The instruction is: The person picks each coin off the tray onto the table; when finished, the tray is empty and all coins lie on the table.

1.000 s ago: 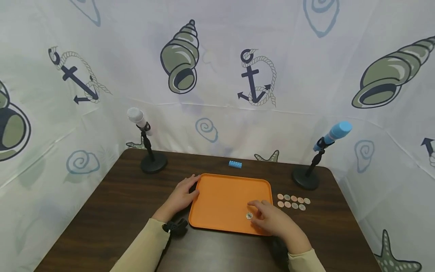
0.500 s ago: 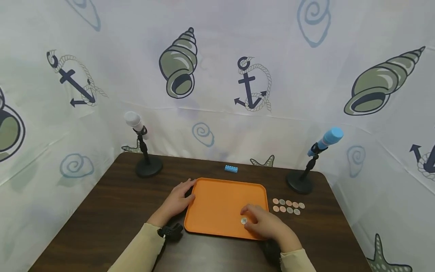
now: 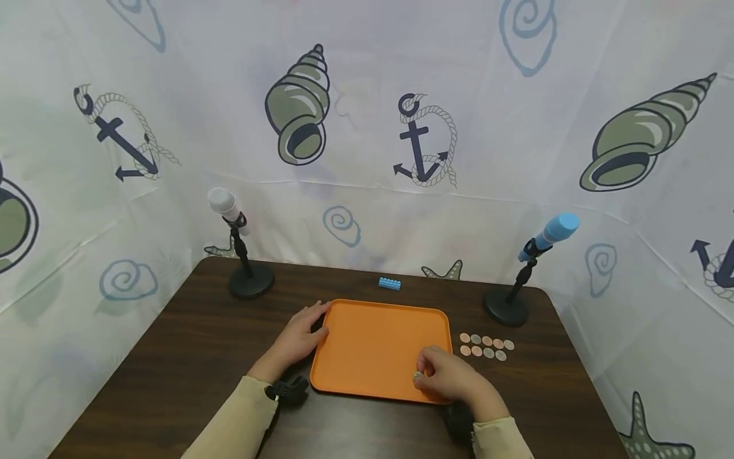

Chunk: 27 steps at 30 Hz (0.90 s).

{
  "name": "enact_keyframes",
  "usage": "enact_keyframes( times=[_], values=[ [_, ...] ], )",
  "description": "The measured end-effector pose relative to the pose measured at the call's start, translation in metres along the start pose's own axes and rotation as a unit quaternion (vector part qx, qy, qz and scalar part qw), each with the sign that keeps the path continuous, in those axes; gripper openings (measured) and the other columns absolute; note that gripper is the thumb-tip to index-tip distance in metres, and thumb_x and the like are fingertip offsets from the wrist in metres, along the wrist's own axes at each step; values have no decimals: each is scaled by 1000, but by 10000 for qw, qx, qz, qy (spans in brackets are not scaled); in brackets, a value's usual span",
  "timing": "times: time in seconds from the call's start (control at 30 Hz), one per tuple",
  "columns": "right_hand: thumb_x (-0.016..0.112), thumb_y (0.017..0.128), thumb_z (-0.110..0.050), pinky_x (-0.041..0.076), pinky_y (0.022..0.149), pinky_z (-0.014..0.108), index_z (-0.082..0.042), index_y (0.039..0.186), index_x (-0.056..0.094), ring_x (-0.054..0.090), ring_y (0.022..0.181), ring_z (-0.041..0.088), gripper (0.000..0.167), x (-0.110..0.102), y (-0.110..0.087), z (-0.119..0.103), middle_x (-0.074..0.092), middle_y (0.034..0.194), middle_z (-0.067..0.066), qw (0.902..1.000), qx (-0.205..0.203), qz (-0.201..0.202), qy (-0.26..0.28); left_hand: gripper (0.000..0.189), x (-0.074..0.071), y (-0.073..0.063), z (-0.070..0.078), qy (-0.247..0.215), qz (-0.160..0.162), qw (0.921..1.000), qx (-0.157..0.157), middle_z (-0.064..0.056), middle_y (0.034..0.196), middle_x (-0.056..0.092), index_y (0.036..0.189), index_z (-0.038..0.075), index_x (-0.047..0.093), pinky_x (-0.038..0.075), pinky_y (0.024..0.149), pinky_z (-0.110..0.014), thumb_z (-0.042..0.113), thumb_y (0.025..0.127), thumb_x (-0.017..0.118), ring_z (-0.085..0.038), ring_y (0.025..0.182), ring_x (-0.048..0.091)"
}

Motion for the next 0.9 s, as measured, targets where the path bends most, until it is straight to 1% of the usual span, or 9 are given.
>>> enact_keyframes(
  times=[0.1, 0.17, 0.27, 0.4, 0.53, 0.63, 0.73, 0.83, 0.9],
  values=[
    [83, 96, -19, 45, 56, 23, -10, 94, 66, 54, 68, 10, 19, -1, 2, 4, 56, 80, -2, 9995, 69, 17, 324, 61, 0, -1, 0, -10, 25, 10000, 11, -11, 172, 47, 166, 14, 49, 19, 136, -66, 25, 109, 67, -38, 166, 32],
    [83, 96, -19, 45, 55, 23, -9, 94, 68, 54, 67, 10, 18, -1, 2, 6, 57, 78, -2, 9989, 125, 23, 448, 61, 0, -1, 0, 16, 15, 10000, 39, -9, 171, 48, 166, 14, 49, 19, 137, -65, 25, 109, 67, -36, 166, 33],
    [84, 96, -20, 46, 51, 24, -9, 103, 70, 54, 64, 12, 19, -2, 1, 8, 57, 79, 1, 9975, 181, -95, 674, 61, 0, -1, -1, 44, -26, 10000, 59, -7, 171, 49, 166, 14, 49, 19, 138, -63, 26, 109, 66, -33, 166, 33],
    [86, 96, -21, 48, 49, 26, -11, 113, 70, 54, 60, 13, 25, -2, 0, 7, 57, 81, 4, 9961, 133, -282, 829, 61, -1, -1, -1, 39, -12, 10000, 73, -7, 171, 49, 166, 14, 49, 19, 138, -62, 26, 109, 67, -32, 166, 34],
    [86, 95, -20, 49, 47, 23, -11, 108, 70, 52, 54, 11, 23, -1, 0, 7, 56, 79, 3, 9959, 188, -289, 836, 60, -3, -1, 0, 98, 18, 9999, 118, -7, 171, 49, 166, 15, 49, 20, 138, -60, 27, 109, 67, -30, 166, 34],
    [86, 95, -18, 47, 45, 22, -8, 104, 68, 51, 53, 10, 23, 0, 0, 7, 55, 77, 1, 9956, 221, -270, 867, 60, -3, 0, 0, 114, 14, 9998, 139, -6, 171, 50, 166, 15, 49, 20, 138, -60, 27, 109, 67, -30, 166, 35],
    [86, 94, -16, 45, 45, 21, -5, 101, 65, 50, 54, 10, 25, 0, 0, 7, 55, 78, 1, 9953, 161, -262, 920, 61, -2, 0, -1, 124, 8, 9999, 117, -6, 171, 50, 166, 16, 49, 21, 138, -59, 28, 109, 66, -30, 166, 35],
    [85, 95, -15, 44, 46, 20, -1, 99, 61, 49, 54, 10, 28, 0, -1, 9, 53, 78, 2, 9934, 104, -273, 1110, 60, -1, -1, -1, 111, 19, 9999, 78, -6, 171, 50, 166, 16, 49, 21, 138, -60, 27, 109, 66, -31, 166, 35],
    [83, 97, -16, 45, 46, 20, 0, 103, 59, 49, 53, 10, 29, 0, -2, 13, 55, 81, 3, 9897, 119, -270, 1399, 60, -1, -1, -2, 98, 31, 9999, 65, -6, 171, 50, 166, 16, 50, 21, 138, -61, 27, 109, 67, -31, 166, 35]
  ],
)
Point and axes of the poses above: each hand's wrist, its own y-axis towards the middle knuckle, its own x-axis out of the palm, z = x × y, the point moved 3 cm from there along y, towards the middle knuckle
